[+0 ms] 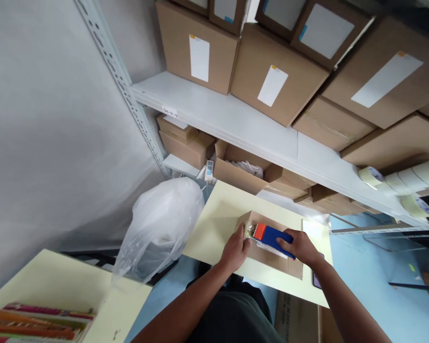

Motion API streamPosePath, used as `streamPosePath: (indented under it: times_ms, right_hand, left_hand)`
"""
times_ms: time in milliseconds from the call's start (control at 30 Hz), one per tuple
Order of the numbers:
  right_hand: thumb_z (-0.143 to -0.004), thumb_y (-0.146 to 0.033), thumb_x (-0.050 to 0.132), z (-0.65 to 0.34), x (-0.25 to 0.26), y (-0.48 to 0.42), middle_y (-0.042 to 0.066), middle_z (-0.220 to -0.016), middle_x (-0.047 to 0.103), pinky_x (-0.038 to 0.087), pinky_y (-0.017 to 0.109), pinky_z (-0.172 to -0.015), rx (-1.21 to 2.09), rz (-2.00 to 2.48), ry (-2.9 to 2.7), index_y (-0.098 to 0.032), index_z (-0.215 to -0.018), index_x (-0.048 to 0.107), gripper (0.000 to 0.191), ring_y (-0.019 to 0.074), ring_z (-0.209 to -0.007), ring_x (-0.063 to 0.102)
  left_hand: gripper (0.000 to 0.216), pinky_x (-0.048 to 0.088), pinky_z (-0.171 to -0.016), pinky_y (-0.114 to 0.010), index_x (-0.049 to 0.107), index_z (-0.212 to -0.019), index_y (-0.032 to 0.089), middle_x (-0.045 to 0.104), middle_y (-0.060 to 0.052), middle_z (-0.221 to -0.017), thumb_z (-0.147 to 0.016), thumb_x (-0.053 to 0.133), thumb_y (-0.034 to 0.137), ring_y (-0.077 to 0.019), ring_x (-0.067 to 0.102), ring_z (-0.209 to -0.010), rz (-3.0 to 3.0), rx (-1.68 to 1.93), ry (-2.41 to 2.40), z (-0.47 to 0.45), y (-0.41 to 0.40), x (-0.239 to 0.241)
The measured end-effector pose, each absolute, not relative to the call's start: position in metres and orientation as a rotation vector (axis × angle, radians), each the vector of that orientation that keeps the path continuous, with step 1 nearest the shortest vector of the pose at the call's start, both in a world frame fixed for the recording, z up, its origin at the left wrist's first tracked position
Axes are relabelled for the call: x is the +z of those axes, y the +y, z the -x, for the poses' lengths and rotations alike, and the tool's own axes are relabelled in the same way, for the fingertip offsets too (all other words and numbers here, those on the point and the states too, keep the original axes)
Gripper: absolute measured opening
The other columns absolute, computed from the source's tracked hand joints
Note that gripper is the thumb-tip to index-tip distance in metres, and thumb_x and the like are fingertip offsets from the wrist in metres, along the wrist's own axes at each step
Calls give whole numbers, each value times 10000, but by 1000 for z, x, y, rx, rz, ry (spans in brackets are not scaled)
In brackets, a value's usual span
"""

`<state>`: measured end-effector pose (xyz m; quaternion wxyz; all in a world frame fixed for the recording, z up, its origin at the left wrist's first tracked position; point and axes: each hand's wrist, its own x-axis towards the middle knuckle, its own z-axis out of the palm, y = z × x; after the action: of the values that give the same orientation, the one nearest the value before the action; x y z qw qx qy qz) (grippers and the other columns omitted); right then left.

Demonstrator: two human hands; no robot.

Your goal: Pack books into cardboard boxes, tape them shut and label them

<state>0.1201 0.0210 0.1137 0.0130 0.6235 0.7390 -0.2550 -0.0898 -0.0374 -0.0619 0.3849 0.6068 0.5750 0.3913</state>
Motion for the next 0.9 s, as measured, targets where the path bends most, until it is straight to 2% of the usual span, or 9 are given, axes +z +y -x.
streamPosePath:
  times_ms: [100, 167, 267, 333, 467, 600, 767, 900]
  right_hand:
    - [-838, -545, 563, -125, 118, 26, 44, -730, 704, 441, 278, -646, -790, -1891, 2291, -200, -787, 682, 369, 194, -682, 639]
    - [-842, -559, 570, -129, 121, 30, 52, -745, 706, 430, 278, -648, -809, -1860, 2303, -200, -766, 674, 381, 196, -698, 638]
    - [-843, -589, 586, -136, 126, 37, 61, -766, 713, 418, 280, -648, -901, -1820, 2299, -198, -745, 668, 411, 202, -721, 641]
    - [-831, -600, 605, -143, 130, 42, 61, -777, 714, 411, 278, -639, -969, -1795, 2290, -195, -739, 668, 420, 204, -733, 641]
    - [-792, -599, 651, -173, 137, 53, 39, -731, 689, 394, 264, -592, -1109, -1702, 2298, -193, -714, 656, 413, 192, -706, 625]
    - [-792, -597, 648, -238, 144, 56, 24, -695, 669, 380, 259, -553, -1219, -1638, 2312, -191, -692, 638, 418, 170, -646, 597]
    - [-803, -544, 629, -335, 140, 44, 29, -705, 666, 386, 259, -547, -1210, -1700, 2286, -187, -713, 639, 369, 164, -623, 584]
    - [-783, -459, 641, -373, 121, 33, 36, -721, 674, 395, 256, -560, -1193, -1764, 2339, -186, -716, 636, 281, 168, -642, 593]
  left_hand:
    - [913, 313, -1210, -536, 14, -1629, 121, 204, -216, -1669, -951, 525, 455, -341, 222, -1544, -1890, 871, 1498, 94, -23, -44]
    - [1031, 228, -1242, -547, -45, -1625, 119, 92, -214, -1688, -921, 567, 560, -341, 107, -1566, -2163, 771, 1413, 92, -10, -29]
    - [1244, 183, -1252, -543, -93, -1619, 118, 100, -220, -1685, -810, 596, 766, -351, 74, -1567, -2382, 571, 1307, 84, 8, -14]
    - [1308, 187, -1249, -529, -119, -1614, 112, 127, -226, -1680, -769, 566, 837, -353, 81, -1566, -2422, 474, 1334, 78, 13, -10]
    - [1258, 202, -1238, -510, -105, -1619, 113, 134, -218, -1681, -796, 484, 861, -348, 103, -1567, -2508, 357, 1395, 72, 14, -10]
    - [1141, 211, -1233, -504, -45, -1630, 123, 170, -198, -1681, -862, 447, 809, -339, 139, -1565, -2604, 274, 1422, 65, 16, -7]
    - [1041, 230, -1224, -497, -6, -1636, 140, 194, -187, -1680, -911, 431, 748, -337, 174, -1559, -2697, 228, 1433, 55, 21, -5]
    - [1047, 225, -1220, -514, -44, -1633, 146, 223, -195, -1671, -913, 408, 757, -344, 206, -1549, -2764, 134, 1432, 51, 22, -2]
